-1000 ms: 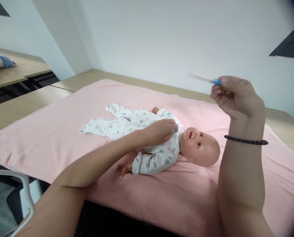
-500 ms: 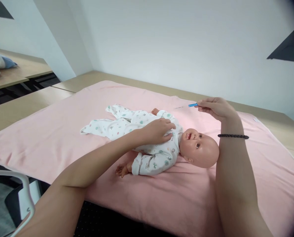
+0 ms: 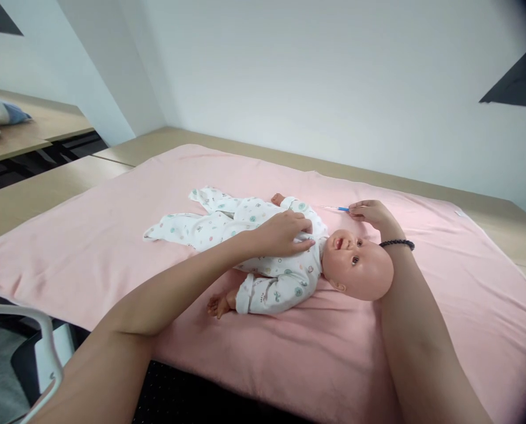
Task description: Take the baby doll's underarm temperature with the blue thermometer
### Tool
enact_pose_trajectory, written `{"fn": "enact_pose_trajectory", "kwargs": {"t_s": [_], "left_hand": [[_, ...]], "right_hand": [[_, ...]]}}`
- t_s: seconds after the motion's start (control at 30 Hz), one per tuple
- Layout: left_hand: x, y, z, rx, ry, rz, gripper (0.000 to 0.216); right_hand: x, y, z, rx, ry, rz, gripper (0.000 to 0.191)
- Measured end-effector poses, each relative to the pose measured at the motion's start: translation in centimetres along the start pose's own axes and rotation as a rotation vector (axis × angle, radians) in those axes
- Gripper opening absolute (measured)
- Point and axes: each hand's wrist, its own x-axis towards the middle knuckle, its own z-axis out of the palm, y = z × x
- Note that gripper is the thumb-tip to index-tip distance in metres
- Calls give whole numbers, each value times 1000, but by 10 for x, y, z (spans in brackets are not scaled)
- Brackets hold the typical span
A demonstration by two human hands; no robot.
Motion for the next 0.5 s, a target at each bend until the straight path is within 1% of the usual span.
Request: {"fn": "enact_pose_trajectory", "kwargs": {"t_s": [0.17, 0.27, 0.3, 0.37, 0.4, 0.43, 0.5], "left_hand": [[1, -2, 0, -80, 23, 19, 18], [1, -3, -2, -160, 2, 3, 13], [1, -3, -3, -187, -7, 2, 12], [1, -3, -7, -220, -6, 14, 11], [1, -3, -9, -225, -1, 23, 11], [0, -2, -11, -223, 4, 31, 11], [-2, 2, -16, -209, 3, 40, 11]], "right_hand": [[-2, -12, -1, -118, -27, -14, 16], [-14, -35, -10, -170, -87, -59, 13], [-22, -45, -13, -189, -119, -89, 16], [-43, -70, -20, -246, -206, -172, 28], [-56, -83, -21, -342, -288, -255, 32], [-70, -95, -21, -425, -354, -323, 34], [-99, -115, -16, -530, -434, -410, 33]]}}
